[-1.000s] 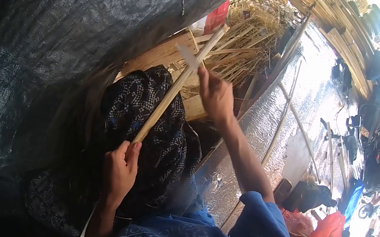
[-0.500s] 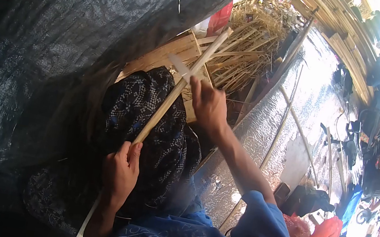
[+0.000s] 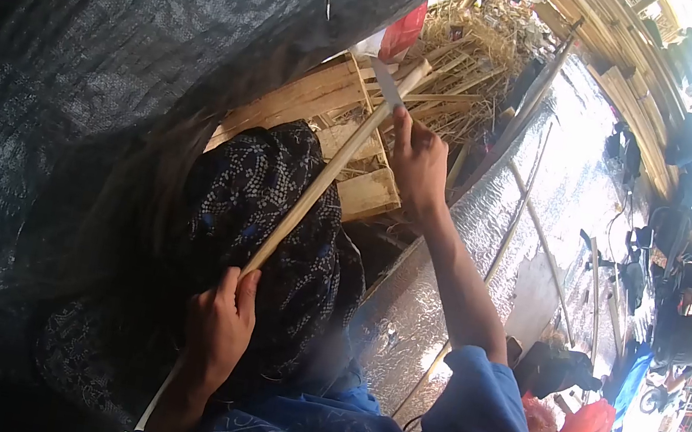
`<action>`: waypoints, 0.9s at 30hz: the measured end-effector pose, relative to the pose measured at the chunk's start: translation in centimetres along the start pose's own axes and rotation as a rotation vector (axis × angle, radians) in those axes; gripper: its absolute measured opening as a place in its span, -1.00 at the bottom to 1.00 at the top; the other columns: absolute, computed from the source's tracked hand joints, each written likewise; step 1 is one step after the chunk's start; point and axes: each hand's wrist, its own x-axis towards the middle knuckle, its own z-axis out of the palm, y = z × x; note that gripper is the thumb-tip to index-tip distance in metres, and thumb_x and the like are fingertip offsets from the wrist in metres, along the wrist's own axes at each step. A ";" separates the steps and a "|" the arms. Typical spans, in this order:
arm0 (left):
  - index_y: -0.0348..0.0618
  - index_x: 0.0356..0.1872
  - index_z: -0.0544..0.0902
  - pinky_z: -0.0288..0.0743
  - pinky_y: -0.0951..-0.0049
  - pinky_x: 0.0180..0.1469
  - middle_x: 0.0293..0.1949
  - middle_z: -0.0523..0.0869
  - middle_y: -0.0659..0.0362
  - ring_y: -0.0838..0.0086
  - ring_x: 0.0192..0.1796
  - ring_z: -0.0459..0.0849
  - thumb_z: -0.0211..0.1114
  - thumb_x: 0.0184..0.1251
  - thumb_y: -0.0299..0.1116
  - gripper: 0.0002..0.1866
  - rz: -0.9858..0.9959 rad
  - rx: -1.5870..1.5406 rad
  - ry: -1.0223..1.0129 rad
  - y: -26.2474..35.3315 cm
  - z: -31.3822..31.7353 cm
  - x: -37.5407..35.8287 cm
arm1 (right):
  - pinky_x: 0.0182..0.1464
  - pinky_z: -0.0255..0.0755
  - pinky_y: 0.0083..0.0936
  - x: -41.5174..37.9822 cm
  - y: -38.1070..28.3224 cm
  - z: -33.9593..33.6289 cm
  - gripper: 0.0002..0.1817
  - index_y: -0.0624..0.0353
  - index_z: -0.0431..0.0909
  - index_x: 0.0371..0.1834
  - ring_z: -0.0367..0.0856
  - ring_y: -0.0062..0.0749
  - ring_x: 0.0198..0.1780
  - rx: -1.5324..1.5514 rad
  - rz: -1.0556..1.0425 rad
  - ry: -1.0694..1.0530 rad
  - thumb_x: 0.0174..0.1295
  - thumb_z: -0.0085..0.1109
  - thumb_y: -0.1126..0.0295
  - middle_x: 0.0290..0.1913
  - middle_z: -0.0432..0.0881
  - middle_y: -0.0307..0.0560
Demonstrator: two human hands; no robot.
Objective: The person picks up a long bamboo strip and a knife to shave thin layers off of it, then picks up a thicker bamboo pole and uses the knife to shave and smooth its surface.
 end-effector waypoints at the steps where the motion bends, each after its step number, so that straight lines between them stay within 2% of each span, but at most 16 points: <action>1: -0.22 -0.46 0.50 0.41 0.26 -0.62 -0.65 0.58 -0.04 0.07 -0.56 0.63 0.11 0.39 -0.28 -0.74 -0.019 -0.035 -0.017 0.1 0.0 0.1 | -0.50 0.29 -0.31 0.6 0.2 0.0 -0.38 0.40 0.53 -0.45 0.29 -0.32 -0.69 0.017 -0.013 -0.009 0.38 -0.15 -0.05 -0.76 0.30 0.06; 2: -0.22 -0.46 0.50 0.41 0.26 -0.62 -0.65 0.58 -0.04 0.07 -0.56 0.63 0.11 0.39 -0.28 -0.74 -0.015 -0.036 -0.027 0.1 0.1 0.1 | -0.52 0.28 -0.34 1.4 0.4 0.0 -0.37 0.40 0.54 -0.44 0.24 -0.37 -0.70 0.034 -0.026 -0.017 0.38 -0.16 -0.06 -0.76 0.29 0.06; 4: -0.22 -0.46 0.50 0.40 0.26 -0.63 -0.66 0.58 -0.04 0.08 -0.56 0.63 0.11 0.39 -0.29 -0.74 -0.008 -0.029 -0.036 0.1 0.5 0.4 | -0.54 0.30 -0.35 2.6 1.3 0.0 -0.37 0.40 0.57 -0.38 0.27 -0.44 -0.74 -0.043 -0.032 -0.013 0.38 -0.17 -0.06 -0.77 0.32 0.03; 6: -0.22 -0.46 0.50 0.40 0.26 -0.63 -0.66 0.58 -0.03 0.08 -0.56 0.63 0.11 0.39 -0.29 -0.74 -0.006 -0.030 -0.026 0.0 0.5 0.4 | -0.52 0.32 -0.33 1.3 0.6 0.5 -0.35 0.40 0.57 -0.46 0.30 -0.40 -0.74 0.126 0.138 -0.060 0.38 -0.17 -0.06 -0.78 0.36 0.02; 8: -0.22 -0.46 0.49 0.40 0.26 -0.63 -0.67 0.57 -0.03 0.08 -0.57 0.62 0.11 0.39 -0.29 -0.74 -0.008 -0.037 -0.006 -0.1 0.5 0.8 | -0.56 0.31 -0.34 -1.9 1.0 0.9 -0.38 0.33 0.58 -0.55 0.34 -0.41 -0.74 0.084 -0.044 -0.138 0.38 -0.15 -0.04 -0.80 0.39 -0.03; 10: -0.22 -0.46 0.49 0.40 0.26 -0.63 -0.66 0.58 -0.02 0.07 -0.57 0.62 0.10 0.40 -0.29 -0.74 -0.026 -0.073 -0.046 -0.2 0.7 0.8 | -0.57 0.33 -0.31 -3.9 1.1 1.8 -0.41 0.32 0.59 -0.52 0.36 -0.39 -0.75 -0.056 -0.279 -0.093 0.39 -0.13 0.00 -0.78 0.44 0.02; 11: -0.22 -0.46 0.49 0.40 0.26 -0.63 -0.66 0.58 -0.02 0.07 -0.57 0.62 0.10 0.40 -0.29 -0.74 -0.026 -0.076 -0.049 0.0 0.7 0.7 | -0.51 0.35 -0.23 -3.3 0.2 0.9 -0.41 0.37 0.53 -0.54 0.39 -0.19 -0.73 0.000 -0.110 -0.191 0.40 -0.14 0.02 -0.76 0.42 0.14; 14: -0.23 -0.46 0.49 0.40 0.25 -0.62 -0.65 0.58 -0.03 0.06 -0.56 0.63 0.10 0.40 -0.30 -0.74 -0.019 -0.036 -0.099 0.2 0.6 0.3 | -0.54 0.38 -0.22 2.1 1.2 -0.2 -0.42 0.36 0.56 -0.49 0.44 -0.06 -0.70 -0.117 -0.073 0.007 0.41 -0.17 0.02 -0.77 0.39 0.15; 16: -0.23 -0.46 0.49 0.40 0.24 -0.62 -0.64 0.59 -0.04 0.06 -0.55 0.63 0.10 0.40 -0.30 -0.75 -0.024 -0.043 -0.061 0.2 0.5 0.4 | -0.51 0.39 -0.22 1.8 1.4 0.0 -0.44 0.36 0.57 -0.44 0.48 0.01 -0.65 -0.138 -0.045 0.003 0.40 -0.15 0.04 -0.74 0.41 0.18; 18: -0.23 -0.46 0.49 0.40 0.24 -0.62 -0.64 0.59 -0.04 0.06 -0.54 0.63 0.10 0.40 -0.30 -0.75 -0.020 -0.054 -0.035 -0.2 0.3 0.5 | -0.46 0.37 -0.23 0.7 4.7 2.3 -0.47 0.38 0.55 -0.38 0.49 0.08 -0.61 -0.359 -0.584 0.118 0.39 -0.13 0.04 -0.69 0.39 0.24; 19: -0.24 -0.46 0.49 0.40 0.24 -0.62 -0.63 0.59 -0.05 0.06 -0.54 0.63 0.10 0.40 -0.30 -0.75 -0.027 -0.062 -0.026 -0.3 0.2 0.5 | -0.46 0.37 -0.23 0.5 4.1 2.0 -0.47 0.38 0.55 -0.38 0.49 0.08 -0.61 -0.357 -0.598 0.117 0.39 -0.13 0.04 -0.69 0.39 0.24; 22: -0.23 -0.46 0.50 0.41 0.24 -0.61 -0.63 0.59 -0.05 0.06 -0.53 0.63 0.10 0.40 -0.29 -0.74 -0.011 -0.056 -0.015 0.0 0.0 0.4 | -0.55 0.36 -0.31 -0.9 1.5 0.1 -0.48 0.35 0.59 -0.34 0.52 -0.06 -0.67 -0.015 -0.134 -0.076 0.39 -0.13 0.04 -0.68 0.42 0.23; 23: -0.23 -0.46 0.50 0.41 0.24 -0.61 -0.63 0.59 -0.05 0.06 -0.53 0.63 0.10 0.40 -0.29 -0.74 -0.012 -0.051 -0.030 0.1 0.0 0.2 | -0.58 0.34 -0.31 0.1 1.3 -0.4 -0.46 0.36 0.58 -0.38 0.48 -0.17 -0.72 0.040 -0.086 -0.051 0.40 -0.15 0.03 -0.71 0.41 0.19; 24: -0.23 -0.46 0.50 0.41 0.24 -0.61 -0.63 0.59 -0.05 0.06 -0.53 0.63 0.09 0.40 -0.29 -0.74 -0.026 -0.045 -0.061 0.3 -0.1 0.1 | -0.58 0.34 -0.30 1.4 1.4 -0.5 -0.42 0.39 0.56 -0.43 0.42 -0.29 -0.74 -0.057 -0.053 0.007 0.41 -0.17 0.02 -0.75 0.41 0.14; 26: -0.23 -0.46 0.51 0.41 0.24 -0.60 -0.63 0.59 -0.05 0.06 -0.53 0.63 0.09 0.40 -0.28 -0.73 -0.027 -0.038 -0.076 0.2 -0.1 0.3 | -0.57 0.33 -0.30 1.0 1.0 -0.1 -0.43 0.39 0.55 -0.47 0.40 -0.31 -0.72 0.024 0.100 -0.037 0.41 -0.16 0.06 -0.74 0.42 0.15; 27: -0.23 -0.45 0.51 0.41 0.24 -0.61 -0.63 0.59 -0.05 0.06 -0.53 0.63 0.09 0.40 -0.28 -0.74 -0.021 -0.026 -0.054 0.0 0.1 0.2 | -0.56 0.34 -0.31 -0.8 0.5 0.3 -0.44 0.39 0.55 -0.48 0.42 -0.26 -0.71 0.031 -0.029 -0.069 0.41 -0.15 0.07 -0.72 0.43 0.16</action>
